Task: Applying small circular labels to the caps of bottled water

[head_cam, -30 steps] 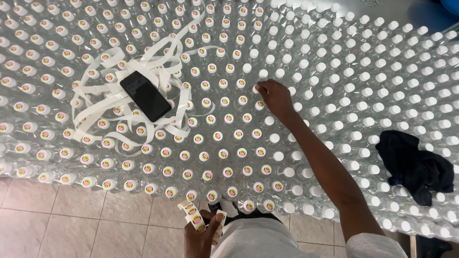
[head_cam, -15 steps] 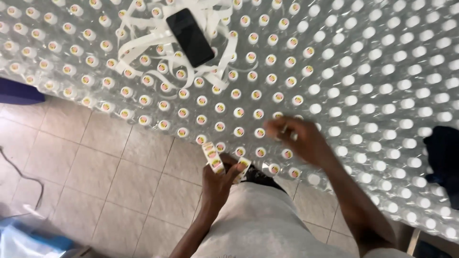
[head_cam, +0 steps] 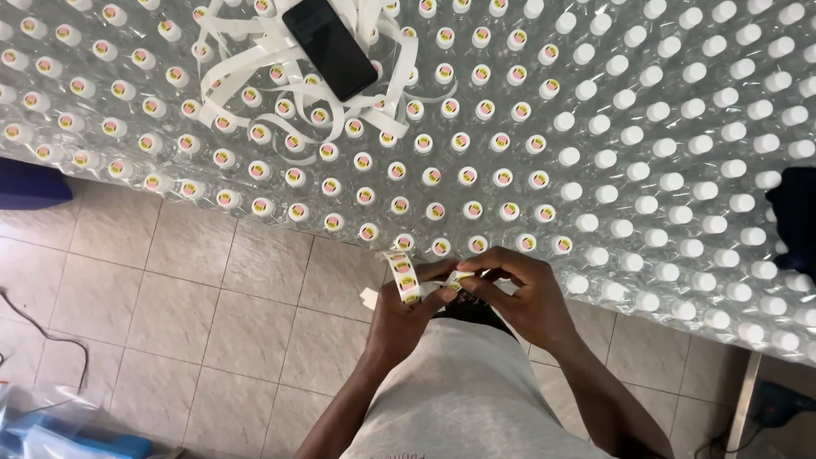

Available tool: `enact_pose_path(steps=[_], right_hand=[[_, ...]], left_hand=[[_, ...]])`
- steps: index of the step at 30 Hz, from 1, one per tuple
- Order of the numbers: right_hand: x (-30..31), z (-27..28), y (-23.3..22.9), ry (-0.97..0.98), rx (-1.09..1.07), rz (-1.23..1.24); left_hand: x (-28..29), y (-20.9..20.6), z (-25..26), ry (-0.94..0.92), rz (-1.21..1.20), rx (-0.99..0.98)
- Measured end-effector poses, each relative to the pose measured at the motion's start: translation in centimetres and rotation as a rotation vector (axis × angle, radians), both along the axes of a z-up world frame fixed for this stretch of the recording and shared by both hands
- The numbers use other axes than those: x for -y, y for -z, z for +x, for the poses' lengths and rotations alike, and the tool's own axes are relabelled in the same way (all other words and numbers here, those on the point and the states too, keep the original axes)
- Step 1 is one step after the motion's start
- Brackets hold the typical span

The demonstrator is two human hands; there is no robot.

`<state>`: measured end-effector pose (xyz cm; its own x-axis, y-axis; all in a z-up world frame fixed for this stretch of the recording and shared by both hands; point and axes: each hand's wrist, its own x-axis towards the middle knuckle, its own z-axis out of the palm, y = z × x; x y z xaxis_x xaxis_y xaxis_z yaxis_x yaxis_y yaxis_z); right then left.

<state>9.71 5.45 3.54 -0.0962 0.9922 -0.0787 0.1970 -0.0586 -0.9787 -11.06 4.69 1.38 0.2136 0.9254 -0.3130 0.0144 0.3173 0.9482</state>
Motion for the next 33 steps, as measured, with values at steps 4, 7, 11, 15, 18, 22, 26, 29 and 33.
enact_pose_path(steps=[4,7,11,15,18,22,26,29,33], right_hand=[[0.5,-1.9,-1.0,0.022,0.042,0.133],[0.7,-2.7,-1.0,0.041,0.107,0.266],[1.1,-3.4,-0.8,0.075,0.204,0.389],[1.6,-3.6,-0.7,0.08,0.107,0.391],[2.4,-3.4,0.0,0.09,0.033,0.341],[2.9,-3.9,-0.7,0.072,0.08,0.284],[3.2,-3.5,0.6,0.133,0.038,0.245],[3.2,-3.3,0.8,0.156,0.007,0.233],[3.2,-3.5,0.5,0.147,0.019,0.247]], left_hand=[[0.7,1.6,-0.3,-0.051,0.062,-0.013],[1.0,2.1,-0.8,-0.083,0.14,-0.105],[1.8,1.6,-1.5,-0.105,0.118,-0.126],[1.0,2.4,-1.5,-0.12,0.122,-0.121],[1.3,3.0,-1.6,-0.128,0.112,-0.146],[1.3,2.4,-1.6,-0.108,0.11,-0.112],[0.8,-0.1,-1.7,-0.04,0.186,-0.129],[0.8,-0.1,-1.5,0.006,0.205,-0.067],[1.0,2.0,-1.2,-0.037,0.15,-0.031]])
